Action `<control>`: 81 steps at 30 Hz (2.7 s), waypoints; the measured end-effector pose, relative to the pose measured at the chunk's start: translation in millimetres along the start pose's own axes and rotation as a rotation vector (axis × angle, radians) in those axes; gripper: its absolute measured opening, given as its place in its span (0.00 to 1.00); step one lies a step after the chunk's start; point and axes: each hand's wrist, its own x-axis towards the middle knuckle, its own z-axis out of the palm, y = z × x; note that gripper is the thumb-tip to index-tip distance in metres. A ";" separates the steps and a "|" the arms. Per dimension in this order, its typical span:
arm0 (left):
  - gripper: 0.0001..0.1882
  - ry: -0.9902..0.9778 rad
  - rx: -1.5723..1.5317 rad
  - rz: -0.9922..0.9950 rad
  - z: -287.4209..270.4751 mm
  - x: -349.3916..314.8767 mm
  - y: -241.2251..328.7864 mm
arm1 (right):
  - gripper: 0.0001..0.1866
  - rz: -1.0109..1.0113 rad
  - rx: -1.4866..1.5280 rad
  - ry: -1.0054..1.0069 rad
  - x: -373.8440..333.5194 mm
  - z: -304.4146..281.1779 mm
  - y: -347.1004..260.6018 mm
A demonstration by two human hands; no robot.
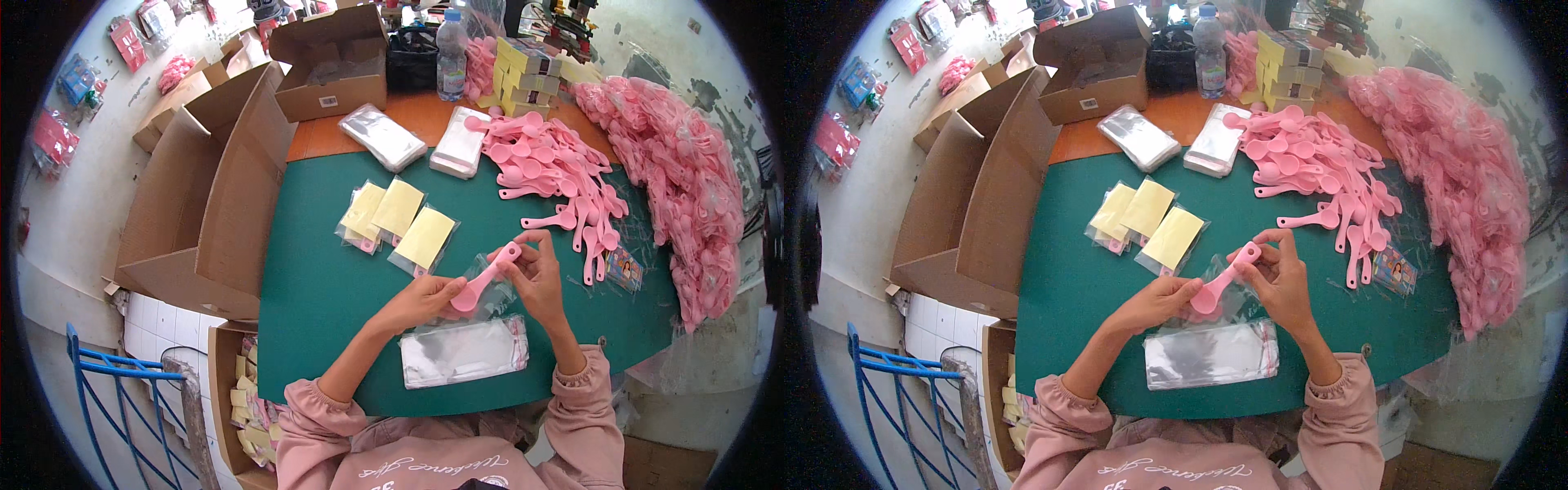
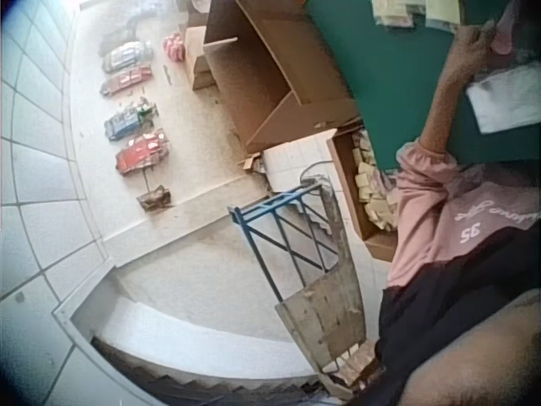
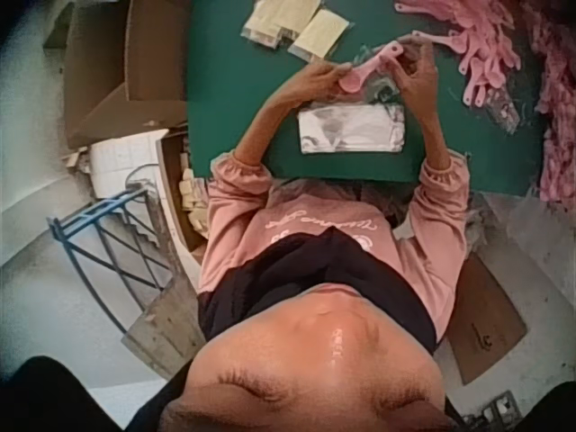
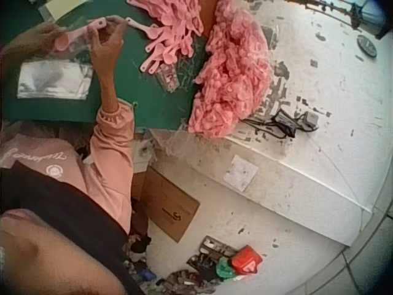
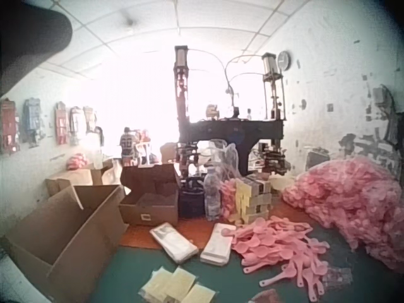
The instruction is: The person repeatedly places pink plastic spoons and small printed cards into clear plastic bags, then seals each bag and sets it aside. The person handles the items one at a time and stacks the finished packages on the table.
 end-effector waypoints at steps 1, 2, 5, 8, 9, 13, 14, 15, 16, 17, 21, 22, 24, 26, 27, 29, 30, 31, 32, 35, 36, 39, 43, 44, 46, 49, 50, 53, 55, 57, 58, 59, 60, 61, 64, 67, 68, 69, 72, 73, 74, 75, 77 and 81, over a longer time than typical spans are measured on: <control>0.20 0.002 0.002 0.002 -2.6 -0.2 0.5 | 0.06 -0.003 -0.053 0.013 0.0 1.1 -1.8; 0.20 -0.015 0.082 0.067 -5.4 0.8 -0.1 | 0.06 -0.006 -0.052 0.013 0.0 1.1 -4.5; 0.20 0.000 0.051 0.174 0.0 5.7 5.6 | 0.08 -0.090 -0.288 -0.023 0.2 -0.1 -14.7; 0.19 0.057 -0.007 0.227 2.4 5.6 19.6 | 0.12 -0.329 -0.502 -0.396 -2.4 4.5 -26.4; 0.19 0.088 0.047 0.242 1.4 3.5 23.7 | 0.12 -0.326 -0.505 -0.390 0.4 -4.5 -27.7; 0.19 0.145 -0.147 0.415 -14.2 -12.2 26.3 | 0.14 -0.059 -0.861 0.306 -1.2 -130.2 -15.1; 0.18 0.129 -0.144 0.459 -23.5 -14.4 26.2 | 0.16 0.261 -1.092 0.355 -2.1 -155.8 -32.9; 0.18 0.124 -0.147 0.462 -26.6 -13.6 27.6 | 0.19 0.484 -1.581 0.644 -14.0 -193.4 -17.0; 0.18 0.148 -0.141 0.474 -29.5 -13.9 28.3 | 0.21 0.545 -1.746 0.804 -30.0 -214.2 -2.0; 0.17 0.160 -0.140 0.493 -29.8 -12.1 30.5 | 0.20 0.569 -1.637 0.729 -46.9 -258.7 13.6; 0.16 0.205 -0.078 0.363 -25.2 -15.6 37.7 | 0.18 0.370 -1.524 0.771 -58.4 -296.4 29.6; 0.16 0.212 -0.076 0.357 -24.5 -19.0 38.0 | 0.18 0.374 -1.519 0.763 -53.4 -271.3 16.1; 0.15 0.149 0.036 0.265 -25.0 -20.3 38.4 | 0.13 0.576 -1.473 0.990 -33.2 -205.0 -24.8; 0.15 0.131 0.124 0.261 -23.0 -12.8 35.4 | 0.09 0.129 -1.494 0.827 -33.4 -200.1 -35.0; 0.15 0.118 0.215 0.248 -21.6 -9.7 32.3 | 0.08 0.056 -1.203 0.768 -28.1 -182.8 -37.5; 0.14 0.089 0.120 0.217 -17.4 -6.2 26.0 | 0.07 -0.024 -0.793 0.538 -12.1 -100.6 -53.6; 0.14 0.093 0.095 0.221 -13.3 -6.0 27.7 | 0.07 -0.043 -0.665 0.376 -8.3 -74.5 -54.5; 0.14 0.104 0.072 0.226 -10.2 -8.1 29.4 | 0.06 -0.058 -0.501 0.311 -6.3 -47.8 -51.7; 0.14 0.101 0.077 0.229 -10.2 -6.7 28.0 | 0.06 -0.075 -0.342 0.250 -4.7 -29.0 -48.5; 0.14 0.108 0.278 0.300 -11.3 -3.9 24.0 | 0.05 -0.034 -0.238 0.121 -3.4 -11.1 -48.8; 0.15 0.123 0.282 0.310 -11.7 -4.5 23.7 | 0.04 -0.010 -0.307 0.090 -3.4 -8.3 -51.9; 0.15 0.140 0.344 0.279 -11.9 -6.4 26.7 | 0.04 -0.003 -0.499 -0.069 -2.6 -11.3 -53.5; 0.16 0.062 0.301 0.270 -12.6 -4.6 24.3 | 0.04 -0.010 -0.398 0.030 -1.8 -9.3 -56.5; 0.16 0.063 0.301 0.271 -12.9 -4.2 23.2 | 0.04 -0.010 -0.415 0.014 -2.2 -9.5 -55.8; 0.16 0.096 0.116 0.252 -13.5 -4.2 20.5 | 0.04 -0.010 -0.429 -0.004 -2.7 -9.2 -55.3; 0.15 0.129 0.153 0.264 -14.2 -3.6 19.5 | 0.05 0.033 -0.480 -0.061 -2.1 -7.8 -56.6; 0.15 0.128 0.153 0.263 -13.2 -3.4 19.0 | 0.05 0.040 -0.512 -0.108 -0.6 -6.9 -57.4; 0.15 0.112 0.322 0.267 -11.2 -1.8 18.5 | 0.07 0.061 -0.573 -0.269 3.8 -5.8 -53.8; 0.14 0.039 0.531 0.347 -9.4 -2.1 22.0 | 0.08 0.074 -0.600 -0.383 7.3 -4.8 -42.3; 0.14 0.084 0.537 0.323 0.3 -5.5 27.8 | 0.10 -0.075 -0.763 -0.596 11.2 -1.1 -27.1; 0.16 0.134 0.543 0.300 3.1 -8.5 29.2 | 0.11 -0.042 -0.710 -0.562 12.9 6.5 -29.9; 0.16 0.137 0.545 0.300 0.3 -7.1 22.8 | 0.11 -0.046 -0.708 -0.564 13.2 7.5 -27.0; 0.18 0.223 0.672 0.353 -5.2 -2.6 11.8 | 0.10 0.025 -0.552 -0.525 13.4 8.2 -20.8; 0.21 0.306 0.796 0.406 -5.5 -1.6 11.3 | 0.10 0.098 -0.397 -0.483 13.3 7.1 -16.8; 0.24 0.023 0.802 0.140 -22.6 -10.8 24.5 | 0.07 0.187 -0.479 -0.491 17.6 -5.6 -14.7; 0.26 -0.148 0.739 0.323 -43.4 -17.4 18.2 | 0.12 0.292 -0.327 -0.404 18.1 -18.0 -7.0; 0.26 -0.198 0.647 0.256 -46.3 -19.8 24.6 | 0.12 0.293 -0.326 -0.402 18.1 -21.1 -5.5; 0.26 -0.201 0.647 0.255 -48.7 -18.9 22.4 | 0.11 0.282 -0.296 -0.377 17.9 -24.1 -4.2; 0.27 -0.187 0.387 0.280 -53.9 -14.6 17.0 | 0.07 0.349 -0.150 -0.356 17.9 -17.5 -7.0; 0.27 -0.189 0.388 0.282 -52.6 -14.1 16.8 | 0.05 0.426 -0.043 -0.353 17.5 -14.9 -10.7; 0.27 -0.168 0.368 0.266 -50.9 -13.5 15.5 | 0.05 0.425 -0.045 -0.352 17.5 -16.6 -11.4; 0.27 -0.146 0.347 0.250 -48.6 -13.0 14.7 | 0.05 0.472 -0.108 -0.358 17.5 -20.3 -10.9; 0.27 -0.140 0.323 0.210 -41.6 -9.9 15.9 | 0.05 0.521 -0.171 -0.363 18.1 -32.3 -3.0; 0.27 0.480 0.519 0.493 -11.1 6.0 5.5 | 0.11 0.232 -0.305 -0.135 21.5 -40.6 -4.0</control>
